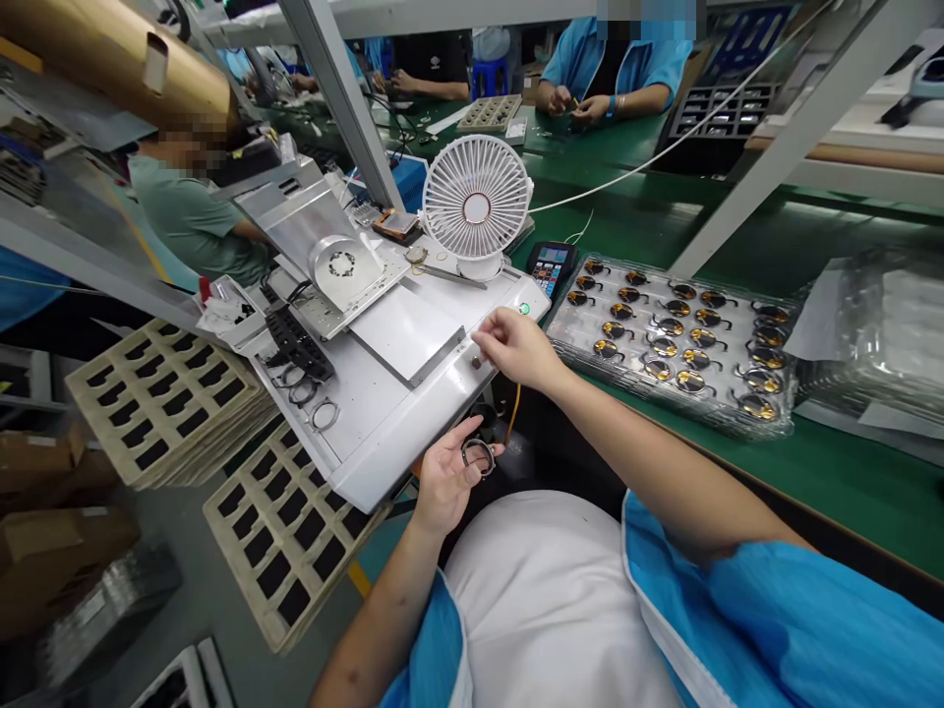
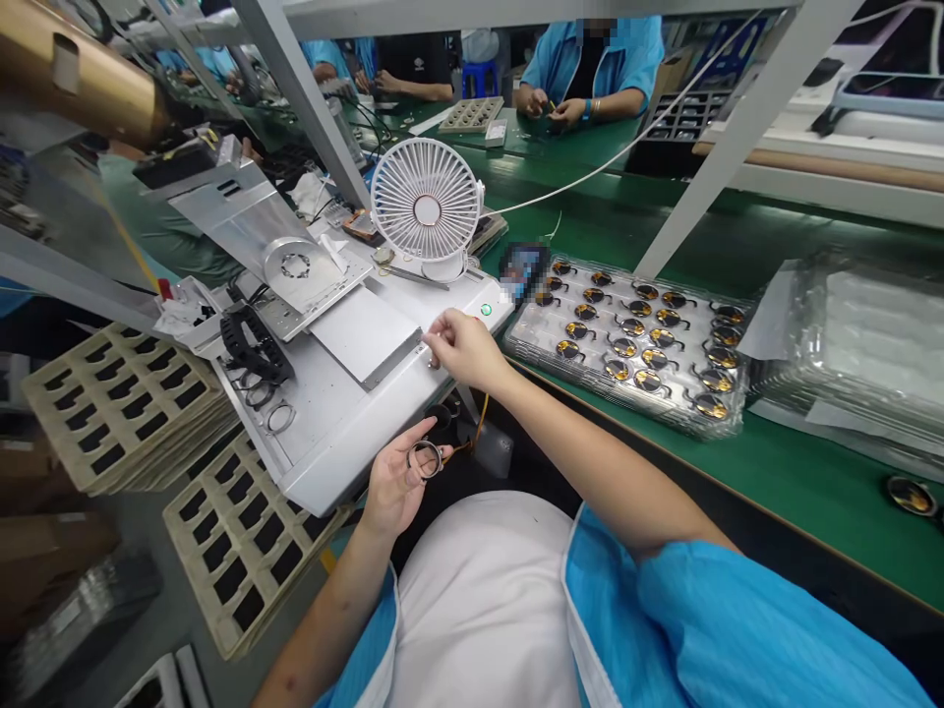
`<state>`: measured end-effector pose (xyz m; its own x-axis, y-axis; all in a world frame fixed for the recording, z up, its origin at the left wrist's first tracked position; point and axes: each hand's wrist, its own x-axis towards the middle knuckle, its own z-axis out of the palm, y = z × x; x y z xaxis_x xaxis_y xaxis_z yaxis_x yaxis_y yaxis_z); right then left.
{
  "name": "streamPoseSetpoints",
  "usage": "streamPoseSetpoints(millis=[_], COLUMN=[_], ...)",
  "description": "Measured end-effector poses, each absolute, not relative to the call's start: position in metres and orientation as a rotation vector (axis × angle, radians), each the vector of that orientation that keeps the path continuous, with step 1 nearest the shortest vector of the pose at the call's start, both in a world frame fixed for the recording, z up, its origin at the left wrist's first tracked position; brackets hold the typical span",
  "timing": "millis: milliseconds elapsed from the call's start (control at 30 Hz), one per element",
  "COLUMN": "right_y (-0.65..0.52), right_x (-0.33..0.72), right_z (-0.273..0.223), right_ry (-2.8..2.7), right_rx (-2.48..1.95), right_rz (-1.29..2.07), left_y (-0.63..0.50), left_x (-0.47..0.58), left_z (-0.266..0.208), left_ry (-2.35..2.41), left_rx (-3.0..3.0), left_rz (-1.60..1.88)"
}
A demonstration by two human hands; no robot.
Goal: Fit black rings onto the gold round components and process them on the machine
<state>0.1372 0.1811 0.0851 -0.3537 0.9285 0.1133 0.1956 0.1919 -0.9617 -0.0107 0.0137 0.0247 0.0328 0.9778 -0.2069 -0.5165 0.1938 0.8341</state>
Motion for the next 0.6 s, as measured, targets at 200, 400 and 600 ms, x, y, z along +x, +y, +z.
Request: streamPoseSetpoints(millis=[200, 400, 600], right_y=[0.22, 0.155, 0.085], right_x=[0.102, 0.13, 0.156], right_z=[0.097, 0.062, 0.032], right_ry=[-1.548, -1.512, -1.102], right_rx=[-1.413, -1.217, -0.935], right_rz=[1.288, 1.357, 1.874], left_y=[-0.001, -0.014, -0.004], left_x=[-0.017, -0.017, -0.001], left_z=[0.02, 0.01, 0.003], left_ry=[0.943, 1.205, 1.262], left_rx=[0.862, 1.431, 2.01], left_rz=[1.383, 1.419, 1.099])
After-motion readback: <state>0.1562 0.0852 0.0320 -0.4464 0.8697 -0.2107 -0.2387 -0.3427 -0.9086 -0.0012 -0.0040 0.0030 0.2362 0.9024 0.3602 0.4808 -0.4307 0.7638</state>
